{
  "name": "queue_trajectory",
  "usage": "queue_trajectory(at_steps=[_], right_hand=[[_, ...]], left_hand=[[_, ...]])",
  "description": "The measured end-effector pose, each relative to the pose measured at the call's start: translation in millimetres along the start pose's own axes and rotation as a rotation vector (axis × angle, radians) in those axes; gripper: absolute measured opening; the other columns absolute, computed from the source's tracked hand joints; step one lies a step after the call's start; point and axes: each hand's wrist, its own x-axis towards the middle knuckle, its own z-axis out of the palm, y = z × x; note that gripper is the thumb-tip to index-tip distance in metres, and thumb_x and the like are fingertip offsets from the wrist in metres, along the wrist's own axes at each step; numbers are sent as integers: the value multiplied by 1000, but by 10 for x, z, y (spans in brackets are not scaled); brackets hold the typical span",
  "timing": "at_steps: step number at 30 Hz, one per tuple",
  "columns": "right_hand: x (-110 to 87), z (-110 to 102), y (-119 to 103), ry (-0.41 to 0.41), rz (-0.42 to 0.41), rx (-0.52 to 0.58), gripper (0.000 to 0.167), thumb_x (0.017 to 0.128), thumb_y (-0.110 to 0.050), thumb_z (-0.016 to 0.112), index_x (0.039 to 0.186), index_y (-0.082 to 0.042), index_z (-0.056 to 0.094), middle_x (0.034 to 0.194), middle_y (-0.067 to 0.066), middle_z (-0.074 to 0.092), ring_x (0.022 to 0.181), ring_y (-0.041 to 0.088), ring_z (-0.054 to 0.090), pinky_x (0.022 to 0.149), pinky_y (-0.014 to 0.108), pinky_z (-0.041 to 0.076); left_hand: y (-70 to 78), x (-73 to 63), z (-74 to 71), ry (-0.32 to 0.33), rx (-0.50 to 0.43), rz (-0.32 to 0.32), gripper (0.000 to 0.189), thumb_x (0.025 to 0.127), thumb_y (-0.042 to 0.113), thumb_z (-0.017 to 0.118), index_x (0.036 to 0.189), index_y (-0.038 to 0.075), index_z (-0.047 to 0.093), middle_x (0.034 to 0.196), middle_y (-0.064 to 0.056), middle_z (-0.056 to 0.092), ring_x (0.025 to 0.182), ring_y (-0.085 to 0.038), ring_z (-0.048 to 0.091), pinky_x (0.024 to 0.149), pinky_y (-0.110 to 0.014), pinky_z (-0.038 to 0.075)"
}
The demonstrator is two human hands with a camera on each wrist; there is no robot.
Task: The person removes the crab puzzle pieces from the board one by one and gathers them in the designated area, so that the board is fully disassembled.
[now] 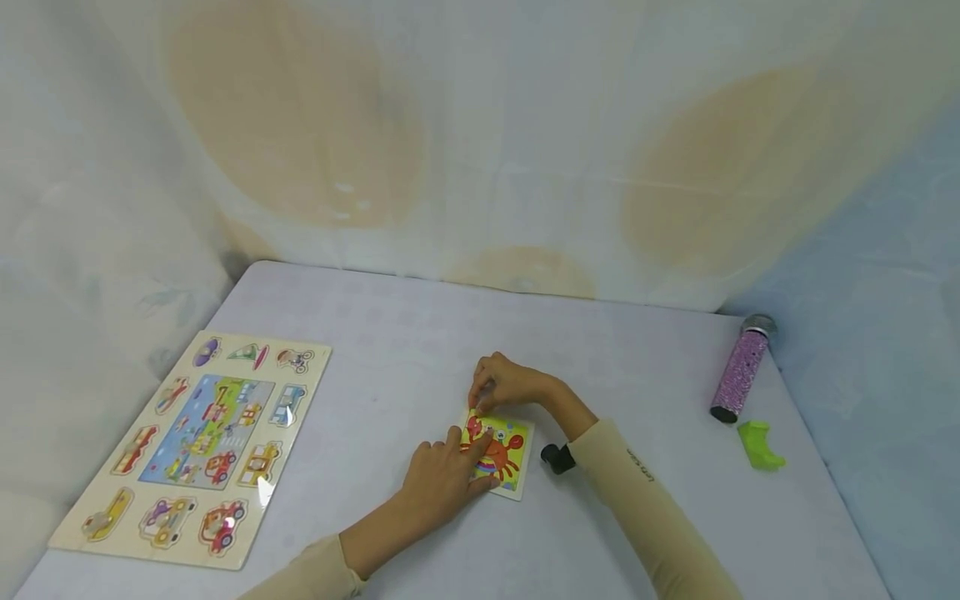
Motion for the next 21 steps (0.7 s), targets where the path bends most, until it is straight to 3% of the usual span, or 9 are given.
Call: queue_trajectory(at_steps=[4, 13, 21], right_hand=[[26, 11, -9, 0, 21, 7, 7, 80, -12, 80, 85, -17, 79, 103, -4, 57, 111, 16, 40, 99, 37, 33], [5, 34, -1, 5, -23, 39, 10, 77, -9, 82, 83, -14, 76, 103, -2, 57, 111, 18, 40, 102, 40, 31], [21, 11, -21, -28, -58, -69, 9, 78, -13, 81, 81, -16, 74, 98, -4, 57, 102, 15, 40, 93, 34, 33]], left_hand=[[-1, 4, -5, -11, -15, -2, 63, 86, 61, 66, 139, 27, 59, 90, -6, 53, 53, -14, 39, 54, -26, 28], [-3, -2, 7, -3, 5, 3, 64, 86, 62, 65, 139, 27, 59, 90, -6, 53, 53, -13, 39, 53, -25, 29], [-11, 4, 5, 3, 15, 8, 63, 86, 62, 64, 138, 27, 60, 89, -6, 53, 52, -14, 40, 52, -26, 29]])
